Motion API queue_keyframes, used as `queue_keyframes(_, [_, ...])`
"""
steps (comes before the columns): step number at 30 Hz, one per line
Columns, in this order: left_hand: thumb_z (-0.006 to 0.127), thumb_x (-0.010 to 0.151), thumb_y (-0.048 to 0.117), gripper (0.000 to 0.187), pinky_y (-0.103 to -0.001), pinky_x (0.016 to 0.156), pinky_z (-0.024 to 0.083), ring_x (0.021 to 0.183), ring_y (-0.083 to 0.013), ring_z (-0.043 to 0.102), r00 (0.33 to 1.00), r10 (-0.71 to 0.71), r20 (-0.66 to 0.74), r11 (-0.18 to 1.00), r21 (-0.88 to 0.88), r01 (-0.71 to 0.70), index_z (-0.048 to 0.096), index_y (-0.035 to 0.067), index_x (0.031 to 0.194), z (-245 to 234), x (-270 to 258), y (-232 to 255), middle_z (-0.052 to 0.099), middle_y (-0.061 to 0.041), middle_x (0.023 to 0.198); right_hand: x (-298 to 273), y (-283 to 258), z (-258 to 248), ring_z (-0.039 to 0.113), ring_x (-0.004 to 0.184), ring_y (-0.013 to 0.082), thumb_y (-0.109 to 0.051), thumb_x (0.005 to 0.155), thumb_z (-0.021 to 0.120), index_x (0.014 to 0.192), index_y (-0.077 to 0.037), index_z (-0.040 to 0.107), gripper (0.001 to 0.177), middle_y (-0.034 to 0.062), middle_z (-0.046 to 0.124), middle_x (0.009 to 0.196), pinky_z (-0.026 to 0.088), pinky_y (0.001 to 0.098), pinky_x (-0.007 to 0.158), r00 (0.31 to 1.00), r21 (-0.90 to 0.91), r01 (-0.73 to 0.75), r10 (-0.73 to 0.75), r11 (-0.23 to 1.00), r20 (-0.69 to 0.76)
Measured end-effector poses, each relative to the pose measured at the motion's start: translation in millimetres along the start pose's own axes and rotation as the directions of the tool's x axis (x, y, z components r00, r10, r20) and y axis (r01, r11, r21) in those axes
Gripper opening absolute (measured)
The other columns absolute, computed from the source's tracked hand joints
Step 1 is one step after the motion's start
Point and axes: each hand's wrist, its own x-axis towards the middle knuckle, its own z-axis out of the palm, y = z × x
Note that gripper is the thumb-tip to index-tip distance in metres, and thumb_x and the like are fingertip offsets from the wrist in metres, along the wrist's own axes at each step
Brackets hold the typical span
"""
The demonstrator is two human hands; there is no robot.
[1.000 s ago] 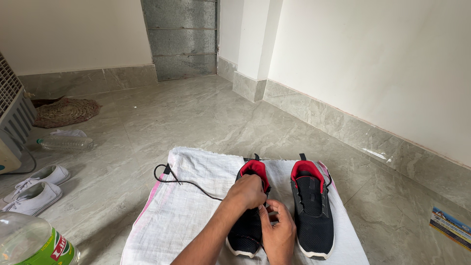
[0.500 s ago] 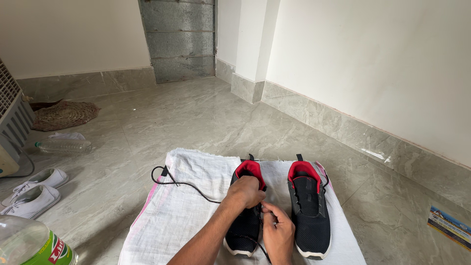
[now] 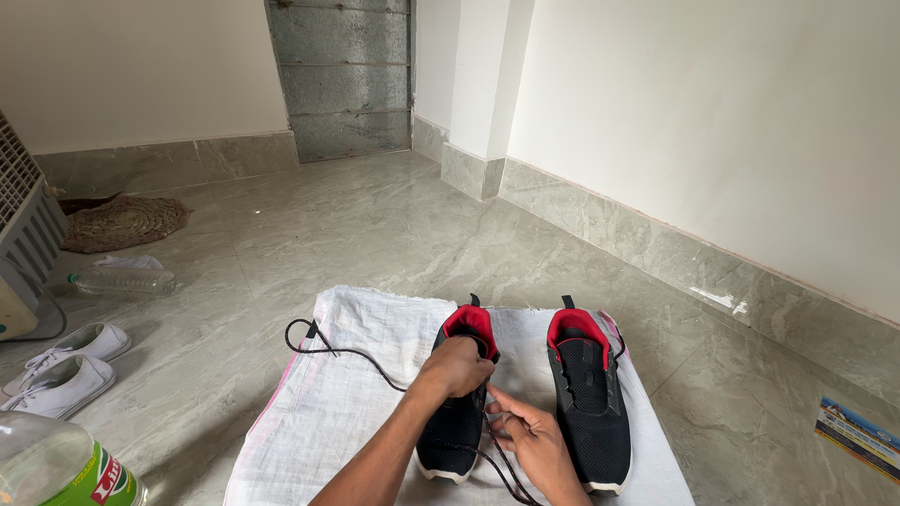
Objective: The person threads black shoelaces through the eyelets of a pair of black and red sneakers placed on a white cloth on the floor. They pull the laces through each eyelet and adjust the tension, working on both shoes.
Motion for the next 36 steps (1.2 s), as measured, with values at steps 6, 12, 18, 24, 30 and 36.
queue_keyframes(6, [0.067,0.087,0.023,0.022,-0.042,0.08,0.055,0.086,-0.033,0.073,0.994,-0.009,-0.107,0.985,-0.175,-0.01,0.073,0.002,0.089,-15.2,-16.3,-0.1,0.073,-0.022,0.089,6.0,6.5,-0.7,0.072,0.09,0.0133,-0.011,0.099,0.054,0.129,-0.002,0.07,0.035,0.0059,0.078,0.107,0.063,0.0288,0.079,0.999,-0.018,-0.034,0.033,0.999,-0.014])
queue_keyframes(12, [0.068,0.085,0.016,0.018,-0.041,0.076,0.054,0.081,-0.029,0.069,0.918,0.124,-0.378,0.945,-0.238,-0.225,0.072,0.004,0.098,-19.6,-67.8,9.5,0.071,-0.014,0.09,0.8,-23.7,1.4,0.079,0.09,0.0132,-0.014,0.096,0.061,0.119,-0.001,0.074,0.03,0.0079,0.078,0.104,0.066,0.0277,0.076,0.995,-0.138,-0.066,0.075,0.988,0.062])
queue_keyframes(18, [0.084,0.073,0.045,0.067,-0.041,0.092,0.049,0.104,-0.0297,0.06,0.858,-0.055,-0.511,0.971,-0.227,-0.073,0.06,0.003,0.12,-9.4,-134.9,-2.2,0.062,-0.014,0.106,-4.3,-86.3,2.4,0.077,0.081,0.0129,-0.014,0.085,0.074,0.11,-0.013,0.078,0.025,0.0028,0.081,0.102,0.059,0.0309,0.067,0.91,-0.544,0.293,-0.404,0.787,-0.095])
queue_keyframes(24, [0.1,0.035,0.063,0.162,-0.048,0.111,0.034,0.133,-0.0378,0.041,0.961,-0.062,-0.27,0.985,-0.174,0.015,0.013,0.002,0.157,6.3,-153.8,-33.1,0.046,-0.023,0.14,4.7,-141.3,1.6,0.069,0.093,0.0197,-0.013,0.086,0.072,0.107,-0.015,0.078,0.022,0.0015,0.067,0.104,0.055,0.0323,0.082,0.878,-0.743,0.47,-0.34,0.476,0.336])
queue_keyframes(30, [0.103,0.043,0.053,0.163,-0.048,0.114,0.033,0.132,-0.0403,0.044,0.972,-0.099,-0.213,0.984,-0.166,0.064,0.002,-0.002,0.159,17.2,-150.2,-40.4,0.047,-0.027,0.139,19.9,-164.8,9.4,0.068,0.1,0.0182,-0.016,0.086,0.074,0.099,-0.015,0.078,0.014,-0.0005,0.067,0.105,0.054,0.033,0.088,0.886,-0.83,0.46,-0.11,0.316,0.45])
queue_keyframes(36, [0.093,0.052,0.041,0.148,-0.042,0.113,0.039,0.122,-0.0364,0.052,0.978,-0.176,-0.111,0.979,-0.129,0.161,0.002,-0.002,0.161,12.7,-151.5,-31.9,0.053,-0.023,0.13,27.9,-169.4,6.0,0.074,0.097,0.0128,-0.011,0.091,0.066,0.095,-0.011,0.074,0.01,-0.002,0.07,0.105,0.059,0.0288,0.09,0.918,-0.833,0.345,0.029,0.432,0.396])
